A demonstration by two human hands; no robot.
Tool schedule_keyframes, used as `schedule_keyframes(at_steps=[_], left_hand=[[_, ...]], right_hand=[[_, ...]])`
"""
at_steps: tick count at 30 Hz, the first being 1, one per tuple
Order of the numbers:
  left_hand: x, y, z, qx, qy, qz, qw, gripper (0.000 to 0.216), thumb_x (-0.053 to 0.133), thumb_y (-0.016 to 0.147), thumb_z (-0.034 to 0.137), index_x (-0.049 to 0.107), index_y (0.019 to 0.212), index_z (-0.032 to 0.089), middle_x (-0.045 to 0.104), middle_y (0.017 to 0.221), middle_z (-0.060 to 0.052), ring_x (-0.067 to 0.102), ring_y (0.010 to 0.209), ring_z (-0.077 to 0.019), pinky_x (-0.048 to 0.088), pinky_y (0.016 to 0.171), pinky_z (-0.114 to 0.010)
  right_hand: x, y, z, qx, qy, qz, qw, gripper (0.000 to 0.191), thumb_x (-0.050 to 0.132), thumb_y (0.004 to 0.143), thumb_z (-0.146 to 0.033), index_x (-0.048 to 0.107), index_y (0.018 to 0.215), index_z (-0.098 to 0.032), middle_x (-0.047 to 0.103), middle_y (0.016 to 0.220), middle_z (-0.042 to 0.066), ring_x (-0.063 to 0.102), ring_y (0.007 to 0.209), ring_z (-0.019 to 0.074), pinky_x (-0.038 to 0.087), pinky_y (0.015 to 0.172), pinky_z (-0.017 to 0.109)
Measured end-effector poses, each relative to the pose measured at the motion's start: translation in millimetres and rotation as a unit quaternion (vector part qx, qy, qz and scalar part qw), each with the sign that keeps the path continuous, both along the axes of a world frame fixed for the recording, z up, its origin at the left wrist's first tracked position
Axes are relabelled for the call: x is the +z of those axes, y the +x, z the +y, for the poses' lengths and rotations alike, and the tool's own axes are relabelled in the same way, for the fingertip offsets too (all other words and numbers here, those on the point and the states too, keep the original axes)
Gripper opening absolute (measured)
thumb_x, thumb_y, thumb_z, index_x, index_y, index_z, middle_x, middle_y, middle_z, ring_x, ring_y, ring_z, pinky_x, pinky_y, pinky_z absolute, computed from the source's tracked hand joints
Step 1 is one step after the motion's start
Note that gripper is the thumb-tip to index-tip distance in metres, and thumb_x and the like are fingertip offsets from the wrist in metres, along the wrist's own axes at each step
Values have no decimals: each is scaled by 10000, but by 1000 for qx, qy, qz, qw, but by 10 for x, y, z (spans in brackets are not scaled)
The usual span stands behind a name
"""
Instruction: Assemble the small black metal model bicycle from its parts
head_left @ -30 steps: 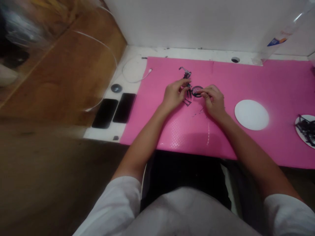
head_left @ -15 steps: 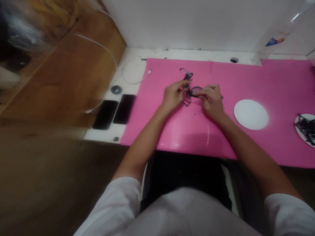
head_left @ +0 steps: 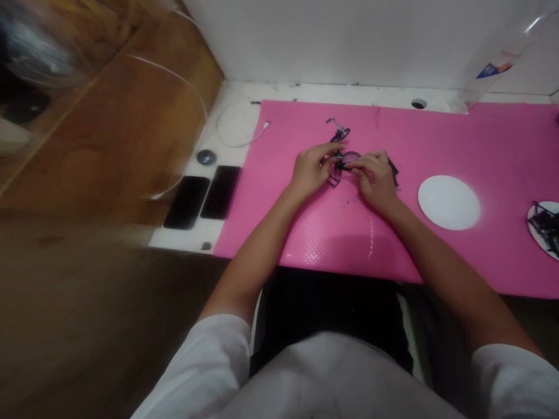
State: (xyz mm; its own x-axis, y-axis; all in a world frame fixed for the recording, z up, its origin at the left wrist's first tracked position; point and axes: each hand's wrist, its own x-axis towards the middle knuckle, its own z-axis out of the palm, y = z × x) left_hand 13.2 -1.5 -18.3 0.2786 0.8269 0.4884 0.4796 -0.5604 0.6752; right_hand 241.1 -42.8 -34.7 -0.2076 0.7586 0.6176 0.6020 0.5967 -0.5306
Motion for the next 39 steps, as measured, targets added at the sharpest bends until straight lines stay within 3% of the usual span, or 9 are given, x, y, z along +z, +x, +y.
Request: schedule_keyframes(at_steps=[7,18,28,39], left_hand=[[47,-1,-24,4,-10,6,1000,367,687,1044,141,864,1339,270,892,1270,-92,830,1028,-215,653,1001,-350],[-46,35,-31,-15,-12,3,1000,397,711,1012,93,879,1321,275,903,1234,-75,842,1026,-216,653,1010,-358],[-43,56,-63,-15,-35,-25,999,369,698,1029,113,874,1321,254,899,1247,-100,837,1019,-210,659,1024,-379],[-132,128,-96,-7,-72,-86,994,305,731,1055,170,845,1333,223,910,1117,-74,784,730,-137,664,820,-297]], right_hand=[[-8,10,14,-12,-4,-17,1000,325,567,1180,-463,850,1191,-302,844,1082,74,692,1078,309,526,1115,593],[16,23,-2,24,7,-33,999,283,624,1157,-428,886,1114,-329,833,1042,61,689,1138,322,561,1091,608],[-2,18,-18,-56,14,-10,998,258,744,1091,-479,904,1150,-284,869,1036,82,707,1004,303,579,1002,534],[-12,-47,-43,-93,36,-10,995,206,761,1057,-413,873,1020,-244,806,840,66,676,872,274,561,914,482]])
